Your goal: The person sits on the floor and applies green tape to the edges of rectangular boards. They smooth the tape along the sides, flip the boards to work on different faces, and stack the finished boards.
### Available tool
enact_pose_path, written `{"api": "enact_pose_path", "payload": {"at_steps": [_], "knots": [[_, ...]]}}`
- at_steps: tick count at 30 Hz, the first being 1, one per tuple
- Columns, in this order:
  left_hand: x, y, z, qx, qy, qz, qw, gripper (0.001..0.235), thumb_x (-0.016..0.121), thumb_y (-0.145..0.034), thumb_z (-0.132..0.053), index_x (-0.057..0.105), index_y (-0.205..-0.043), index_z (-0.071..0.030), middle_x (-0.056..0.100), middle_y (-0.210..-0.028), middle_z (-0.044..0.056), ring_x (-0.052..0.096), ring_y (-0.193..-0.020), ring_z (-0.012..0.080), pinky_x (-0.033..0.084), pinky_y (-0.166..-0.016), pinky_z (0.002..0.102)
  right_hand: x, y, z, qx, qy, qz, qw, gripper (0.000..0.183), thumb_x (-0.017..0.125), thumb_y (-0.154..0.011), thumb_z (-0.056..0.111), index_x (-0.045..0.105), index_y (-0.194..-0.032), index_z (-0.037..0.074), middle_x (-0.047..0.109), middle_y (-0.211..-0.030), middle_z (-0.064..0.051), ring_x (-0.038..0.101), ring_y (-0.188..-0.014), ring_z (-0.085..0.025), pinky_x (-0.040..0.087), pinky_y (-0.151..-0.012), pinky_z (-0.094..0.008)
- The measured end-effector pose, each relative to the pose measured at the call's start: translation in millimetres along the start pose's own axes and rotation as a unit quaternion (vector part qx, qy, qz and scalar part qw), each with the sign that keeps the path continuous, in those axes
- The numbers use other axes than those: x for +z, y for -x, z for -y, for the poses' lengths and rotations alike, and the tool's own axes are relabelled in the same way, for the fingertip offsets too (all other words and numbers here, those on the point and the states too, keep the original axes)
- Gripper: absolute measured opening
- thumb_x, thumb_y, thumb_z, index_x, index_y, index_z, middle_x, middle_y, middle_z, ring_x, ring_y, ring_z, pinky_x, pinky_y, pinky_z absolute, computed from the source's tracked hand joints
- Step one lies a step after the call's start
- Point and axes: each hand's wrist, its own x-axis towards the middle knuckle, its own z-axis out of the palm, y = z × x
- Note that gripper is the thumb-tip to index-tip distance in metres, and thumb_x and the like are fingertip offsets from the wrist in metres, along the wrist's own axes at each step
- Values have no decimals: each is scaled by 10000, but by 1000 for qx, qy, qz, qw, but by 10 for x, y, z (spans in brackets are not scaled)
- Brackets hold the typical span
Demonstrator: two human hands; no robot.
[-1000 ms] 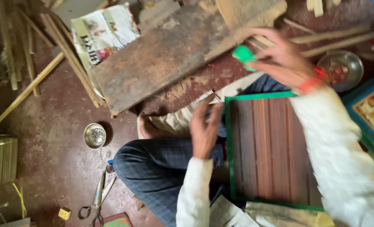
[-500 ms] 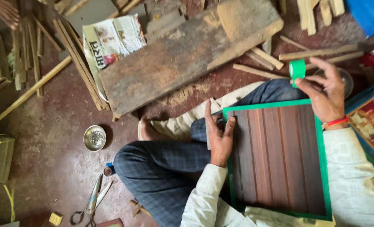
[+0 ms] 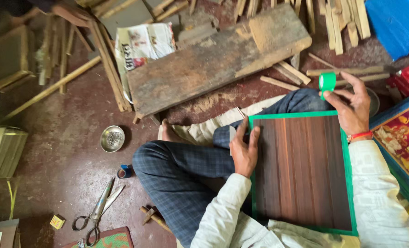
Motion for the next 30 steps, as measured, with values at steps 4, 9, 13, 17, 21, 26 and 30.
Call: {"api": "enact_pose_path", "payload": {"at_steps": [4,9,13,17,21,26,30], "knots": [[-237,425,-189,-57,-6,24,998,452,700,-979,-285,661,-1296,35,736,-1168,217,699,-1091,257,529,-960,348,-72,280,168,11,-35,-21,999,692,747,-971,-19,409,-1574,6,679,-1250,-222,717,-1096,-247,565,-1017,-343],[-641,416,-449,-161,99,-9,982,281,683,-1036,-188,705,-1093,87,632,-989,198,575,-847,241,488,-768,368,-17,201,867,-95,66,-44,992,653,790,-979,26,488,-1558,21,490,-1612,-102,682,-1200,-225,572,-1083,-365],[-795,92,-876,-55,196,26,979,350,684,-991,-175,618,-1299,-23,667,-1231,62,641,-1068,145,535,-916,286,82,244,1694,-75,102,105,986,716,768,-915,43,441,-1553,59,491,-1603,-91,713,-1089,-197,585,-950,-326],[-853,-86,-1490,87,176,198,960,519,731,-940,-123,470,-1379,-25,550,-1347,50,601,-1186,161,505,-996,285,390,391,2379,-130,200,321,917,725,727,-934,115,370,-1564,72,453,-1603,-133,745,-937,-168,601,-866,-312],[-853,-173,-1754,116,42,300,946,435,785,-903,-101,633,-1306,-39,701,-1284,106,711,-1092,200,601,-924,320,766,580,2671,-31,408,400,820,821,729,-864,201,323,-1574,271,796,-920,-52,762,-750,-188,576,-647,-344],[-935,-64,-1553,237,-69,243,938,273,831,-814,-78,701,-1055,-77,695,-1182,113,707,-1053,329,583,-882,390,1121,618,2608,50,485,443,753,840,715,-903,265,233,-1587,334,784,-853,-7,765,-720,-214,584,-683,-331],[-1163,-14,-1310,158,-101,252,949,296,838,-798,-88,703,-1058,-45,664,-1207,155,708,-927,339,584,-771,390,1260,670,2365,47,407,379,830,845,806,-781,237,453,-1542,340,815,-912,5,770,-668,-245,585,-624,-380]]}}
